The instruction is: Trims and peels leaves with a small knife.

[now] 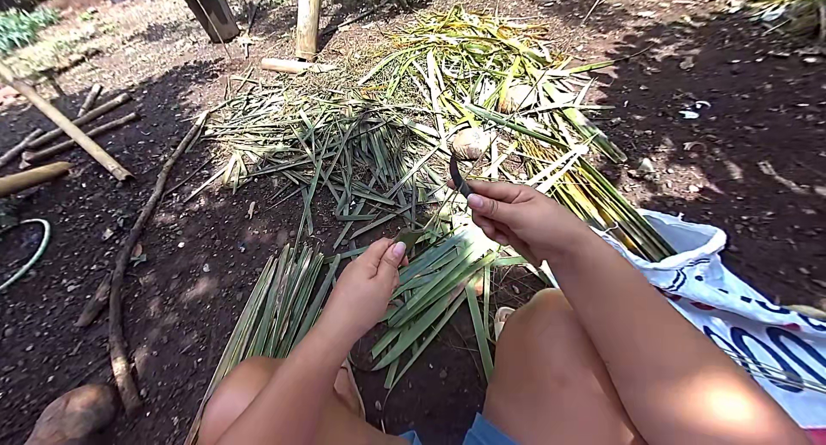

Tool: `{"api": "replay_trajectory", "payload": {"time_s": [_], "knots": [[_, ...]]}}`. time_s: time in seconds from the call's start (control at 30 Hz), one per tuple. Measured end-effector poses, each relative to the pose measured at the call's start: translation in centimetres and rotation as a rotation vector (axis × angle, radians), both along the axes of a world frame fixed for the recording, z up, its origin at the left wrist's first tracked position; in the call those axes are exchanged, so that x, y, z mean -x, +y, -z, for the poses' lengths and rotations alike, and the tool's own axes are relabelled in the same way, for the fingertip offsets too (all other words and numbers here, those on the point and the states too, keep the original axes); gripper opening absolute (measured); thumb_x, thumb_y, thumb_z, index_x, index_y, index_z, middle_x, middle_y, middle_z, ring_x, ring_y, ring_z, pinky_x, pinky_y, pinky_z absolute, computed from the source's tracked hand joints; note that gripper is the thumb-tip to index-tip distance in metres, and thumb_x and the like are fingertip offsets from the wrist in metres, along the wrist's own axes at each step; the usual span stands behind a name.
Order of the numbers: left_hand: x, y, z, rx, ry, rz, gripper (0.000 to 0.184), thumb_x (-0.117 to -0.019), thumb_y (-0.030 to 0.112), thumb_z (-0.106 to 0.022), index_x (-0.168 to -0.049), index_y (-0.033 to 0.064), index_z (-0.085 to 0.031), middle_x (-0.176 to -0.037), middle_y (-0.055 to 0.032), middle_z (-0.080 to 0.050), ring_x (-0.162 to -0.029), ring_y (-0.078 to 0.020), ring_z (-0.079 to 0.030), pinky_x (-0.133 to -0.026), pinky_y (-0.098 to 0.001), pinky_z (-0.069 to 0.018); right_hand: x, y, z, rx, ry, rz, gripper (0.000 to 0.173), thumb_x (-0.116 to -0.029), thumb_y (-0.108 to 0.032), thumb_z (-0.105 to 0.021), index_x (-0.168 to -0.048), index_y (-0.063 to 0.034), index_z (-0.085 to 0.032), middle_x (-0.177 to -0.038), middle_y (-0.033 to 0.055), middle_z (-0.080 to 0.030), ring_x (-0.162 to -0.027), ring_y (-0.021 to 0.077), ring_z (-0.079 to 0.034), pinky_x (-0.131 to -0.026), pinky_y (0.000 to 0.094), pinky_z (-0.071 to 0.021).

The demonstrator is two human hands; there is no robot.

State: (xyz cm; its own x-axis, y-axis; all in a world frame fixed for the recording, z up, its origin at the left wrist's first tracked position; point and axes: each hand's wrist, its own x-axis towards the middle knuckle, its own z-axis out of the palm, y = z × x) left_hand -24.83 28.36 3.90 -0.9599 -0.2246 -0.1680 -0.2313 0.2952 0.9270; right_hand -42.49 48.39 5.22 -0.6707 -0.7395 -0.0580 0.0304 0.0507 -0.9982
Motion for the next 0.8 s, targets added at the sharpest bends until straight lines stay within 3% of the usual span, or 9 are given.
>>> {"api": "replay_trajectory", "payload": {"time_s": [0.1,0.2,0.33,0.53,0.73,0.8], "knots": [[-0.2,-0.1,0.0,0.021,-0.026,0.010,0.032,-0.1118,0.034,-0.039,-0.108,0.0139,-0.063,-0.065,0.0081,-0.046,-0.052,-0.0029,-0.042,-0.050,-0.0194,-0.0371,1.2,0.8,-0.1,0.089,-0.028,0.036,0.035,-0.1090,-0.017,-0.045,-0.139,-0.0119,-0.061,-0.064,-0.0010,-0.055,-0.047,0.0036,-0.050,-0.045,0.0165,-0.0460],[-0.2,-0.2,0.4,0.004,-0.046,0.023,0.032,-0.1119,0.035,-0.038,-0.106,0.0142,-0.063,-0.064,0.0078,-0.045,-0.051,-0.0033,-0.041,-0.049,-0.0197,-0.0357,0.8,0.8,0.1,0.173,-0.128,-0.076,0.036,-0.1087,-0.015,-0.041,-0.141,-0.0135,-0.057,-0.067,0.0014,-0.061,-0.051,0.0063,-0.058,-0.050,0.0197,-0.0540],[-0.1,-0.6,0.5,-0.072,-0.056,0.053,0.033,-0.1118,0.034,-0.037,-0.106,0.0136,-0.062,-0.063,0.0082,-0.044,-0.049,-0.0031,-0.039,-0.046,-0.0194,-0.0338,1.3,1.0,0.1,0.179,-0.216,-0.090,0.036,-0.1087,-0.015,-0.041,-0.140,-0.0129,-0.059,-0.064,-0.0003,-0.055,-0.046,0.0035,-0.050,-0.045,0.0171,-0.0470],[-0.2,-1.8,0.3,-0.174,-0.090,0.102,0.031,-0.1116,0.031,-0.037,-0.104,0.0131,-0.061,-0.060,0.0089,-0.044,-0.046,-0.0004,-0.037,-0.043,-0.0160,-0.0313,2.6,2.2,-0.1,0.206,-0.272,-0.039,0.037,-0.1098,-0.016,-0.039,-0.142,-0.0130,-0.056,-0.064,-0.0016,-0.052,-0.044,0.0024,-0.048,-0.042,0.0162,-0.0454],[-1.2,-4.5,0.3,-0.087,-0.115,0.089,0.030,-0.1105,0.032,-0.039,-0.102,0.0155,-0.062,-0.060,0.0098,-0.045,-0.045,0.0003,-0.036,-0.043,-0.0154,-0.0302,4.6,4.1,0.0,0.252,-0.315,0.169,0.032,-0.1106,-0.021,-0.039,-0.136,-0.0181,-0.059,-0.062,-0.0039,-0.050,-0.042,0.0014,-0.045,-0.040,0.0162,-0.0434],[-1.9,-5.7,0.3,-0.038,-0.115,0.069,0.029,-0.1094,0.033,-0.040,-0.101,0.0168,-0.063,-0.060,0.0105,-0.045,-0.046,0.0009,-0.036,-0.043,-0.0150,-0.0302,5.0,4.6,0.1,0.264,-0.326,0.205,0.033,-0.1107,-0.023,-0.041,-0.139,-0.0194,-0.057,-0.062,-0.0046,-0.048,-0.042,0.0007,-0.045,-0.039,0.0158,-0.0439]]}}
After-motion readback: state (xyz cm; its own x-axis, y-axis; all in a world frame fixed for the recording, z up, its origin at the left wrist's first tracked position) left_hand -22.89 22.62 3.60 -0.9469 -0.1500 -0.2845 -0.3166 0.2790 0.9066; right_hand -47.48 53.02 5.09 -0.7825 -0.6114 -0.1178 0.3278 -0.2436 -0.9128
